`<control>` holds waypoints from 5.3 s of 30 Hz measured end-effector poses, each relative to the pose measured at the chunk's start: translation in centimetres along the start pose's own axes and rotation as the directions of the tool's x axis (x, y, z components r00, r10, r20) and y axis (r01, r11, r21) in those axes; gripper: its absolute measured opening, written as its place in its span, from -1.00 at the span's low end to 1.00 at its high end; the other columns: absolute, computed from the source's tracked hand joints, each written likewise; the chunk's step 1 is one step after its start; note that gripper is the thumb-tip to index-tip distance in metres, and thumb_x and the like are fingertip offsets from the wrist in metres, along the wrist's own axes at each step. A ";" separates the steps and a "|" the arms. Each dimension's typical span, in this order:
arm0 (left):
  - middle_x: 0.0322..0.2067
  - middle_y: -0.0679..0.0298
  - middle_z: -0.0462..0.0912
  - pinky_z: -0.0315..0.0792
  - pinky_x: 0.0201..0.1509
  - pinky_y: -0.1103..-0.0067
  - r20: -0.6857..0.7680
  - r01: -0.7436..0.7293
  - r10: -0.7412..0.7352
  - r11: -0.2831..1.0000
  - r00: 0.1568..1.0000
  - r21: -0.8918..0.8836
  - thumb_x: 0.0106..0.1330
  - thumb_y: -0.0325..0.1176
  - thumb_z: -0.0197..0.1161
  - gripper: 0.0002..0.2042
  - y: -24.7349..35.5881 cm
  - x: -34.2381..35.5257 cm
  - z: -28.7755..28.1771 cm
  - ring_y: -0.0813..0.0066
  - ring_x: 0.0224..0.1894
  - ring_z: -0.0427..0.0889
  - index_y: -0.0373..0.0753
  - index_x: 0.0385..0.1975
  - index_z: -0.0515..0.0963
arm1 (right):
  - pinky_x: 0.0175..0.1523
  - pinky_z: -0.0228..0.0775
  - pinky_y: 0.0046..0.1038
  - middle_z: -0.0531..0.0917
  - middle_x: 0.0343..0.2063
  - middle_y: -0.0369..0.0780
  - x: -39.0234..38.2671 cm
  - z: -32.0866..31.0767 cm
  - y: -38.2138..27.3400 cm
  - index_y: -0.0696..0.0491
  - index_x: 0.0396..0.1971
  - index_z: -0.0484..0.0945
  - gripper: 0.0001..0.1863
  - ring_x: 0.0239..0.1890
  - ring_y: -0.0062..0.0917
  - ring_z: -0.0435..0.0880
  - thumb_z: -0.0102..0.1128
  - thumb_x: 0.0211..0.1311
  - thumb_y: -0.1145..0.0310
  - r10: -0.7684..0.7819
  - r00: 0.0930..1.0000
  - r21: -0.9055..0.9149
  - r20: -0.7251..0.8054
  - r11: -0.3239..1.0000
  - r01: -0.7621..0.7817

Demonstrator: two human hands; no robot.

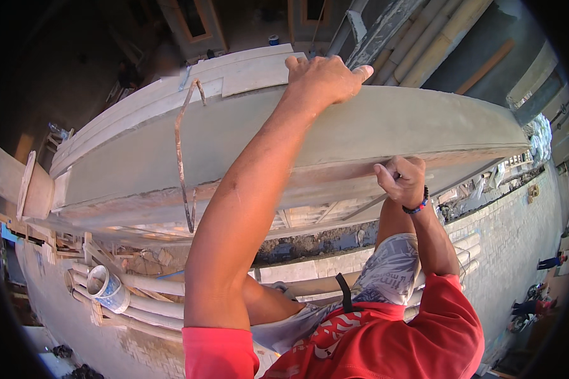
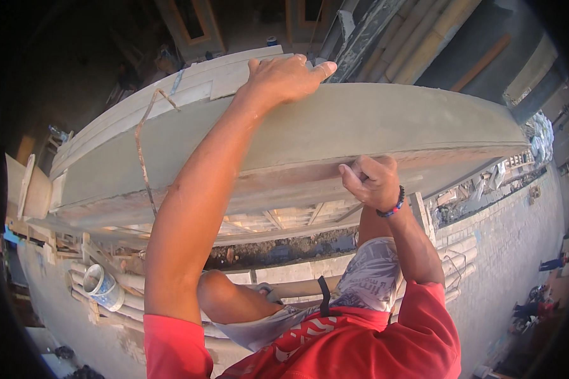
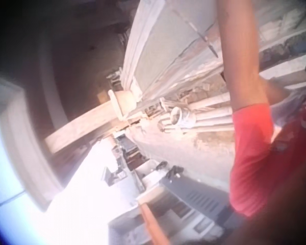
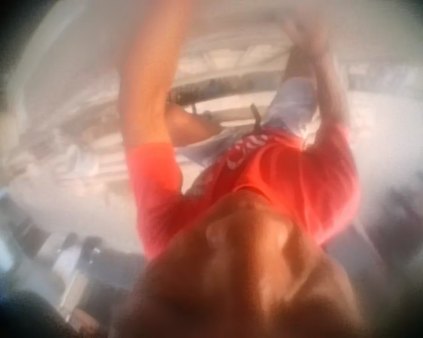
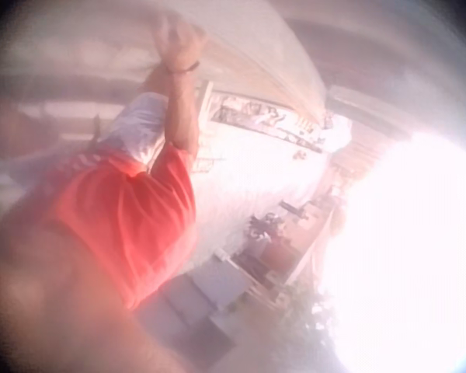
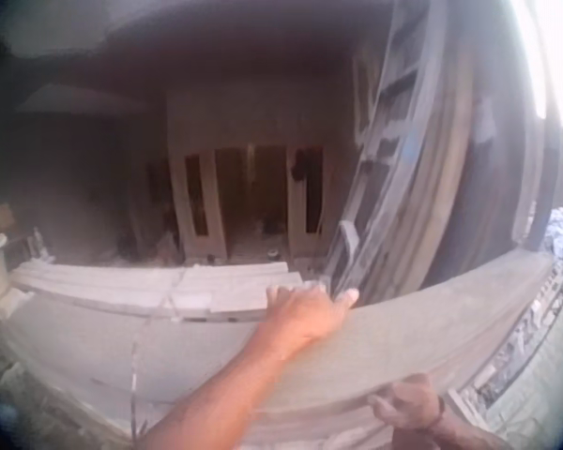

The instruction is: The person smooths a wet concrete surface on a long beam using a trowel and a metal straightedge. They repeatedly scrape and level the surface, then use their hands to check for smoothness and remove excess material.

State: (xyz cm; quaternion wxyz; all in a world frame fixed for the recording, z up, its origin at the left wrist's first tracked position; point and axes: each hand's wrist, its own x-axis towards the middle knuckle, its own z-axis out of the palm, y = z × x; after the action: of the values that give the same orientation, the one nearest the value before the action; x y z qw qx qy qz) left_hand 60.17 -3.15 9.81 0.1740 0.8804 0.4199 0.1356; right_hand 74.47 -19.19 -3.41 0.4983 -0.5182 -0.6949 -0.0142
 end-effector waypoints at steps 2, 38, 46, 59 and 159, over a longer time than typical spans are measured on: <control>-0.02 0.02 0.58 0.14 0.21 0.28 -0.284 -0.174 0.161 0.984 0.945 -0.022 0.27 0.08 0.14 -0.35 0.7 -1.3 0.9 0.05 0.04 0.49 -0.42 0.13 0.43 | -0.67 0.18 -0.59 0.37 -0.88 -0.32 0.1 0.2 0.1 0.05 -0.79 0.32 -0.63 -0.83 -0.63 0.33 0.32 0.05 0.56 -0.012 1.000 -0.005 0.001 1.000 0.012; 0.29 -0.29 -0.84 -0.54 0.25 -0.31 -0.792 -0.088 -0.322 0.901 0.518 -0.424 -0.10 0.09 0.55 0.40 -1.2 -10.3 22.7 -0.38 0.34 -0.82 -0.21 0.39 -0.61 | 0.01 0.44 -0.10 0.66 -0.32 0.02 20.7 0.5 4.7 0.13 -0.10 0.66 0.01 -0.16 -0.17 0.62 -0.31 0.10 -0.58 0.379 0.758 -0.386 0.531 0.905 -0.182; 0.30 -0.32 -0.80 -0.53 0.25 -0.32 -0.804 -0.087 -0.311 0.909 0.508 -0.407 -0.07 0.10 0.52 0.38 -0.7 -10.2 22.1 -0.45 0.33 -0.80 -0.24 0.38 -0.60 | 0.17 0.37 -0.09 0.63 -0.11 0.10 22.2 2.7 3.7 0.22 -0.08 0.63 0.11 0.07 -0.11 0.56 -0.43 0.09 -0.61 0.579 0.318 -0.563 0.751 0.813 -0.149; 0.28 -0.43 -0.75 -0.56 0.24 -0.31 -0.855 -0.093 -0.231 0.947 0.464 -0.307 0.04 0.25 0.35 0.31 -1.1 -9.2 22.8 -0.50 0.31 -0.78 -0.46 0.35 -0.55 | 0.36 0.15 -0.18 0.49 0.11 0.13 20.3 2.9 4.0 0.19 0.06 0.54 -0.05 0.24 0.01 0.37 -0.39 0.26 -0.45 0.464 0.560 -0.550 0.686 0.835 -0.019; 0.35 0.18 0.03 0.05 0.45 0.36 0.179 -0.243 -0.680 -0.477 0.711 -0.845 0.00 -0.55 0.17 0.05 5.4 -12.8 6.6 0.20 0.32 0.19 -0.11 0.46 -0.41 | 0.41 -0.35 0.21 -0.27 0.37 0.31 18.4 0.8 -0.9 -0.24 0.47 -0.25 0.38 0.40 0.30 -0.22 0.42 -0.32 -0.37 0.168 0.184 -0.213 0.968 0.941 0.264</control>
State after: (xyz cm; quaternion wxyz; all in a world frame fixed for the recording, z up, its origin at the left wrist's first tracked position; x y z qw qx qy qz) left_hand 58.62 -17.68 4.90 0.7131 0.0880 0.3422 0.6055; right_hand 73.88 -6.20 9.71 -0.1574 -0.4602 -0.8537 0.1863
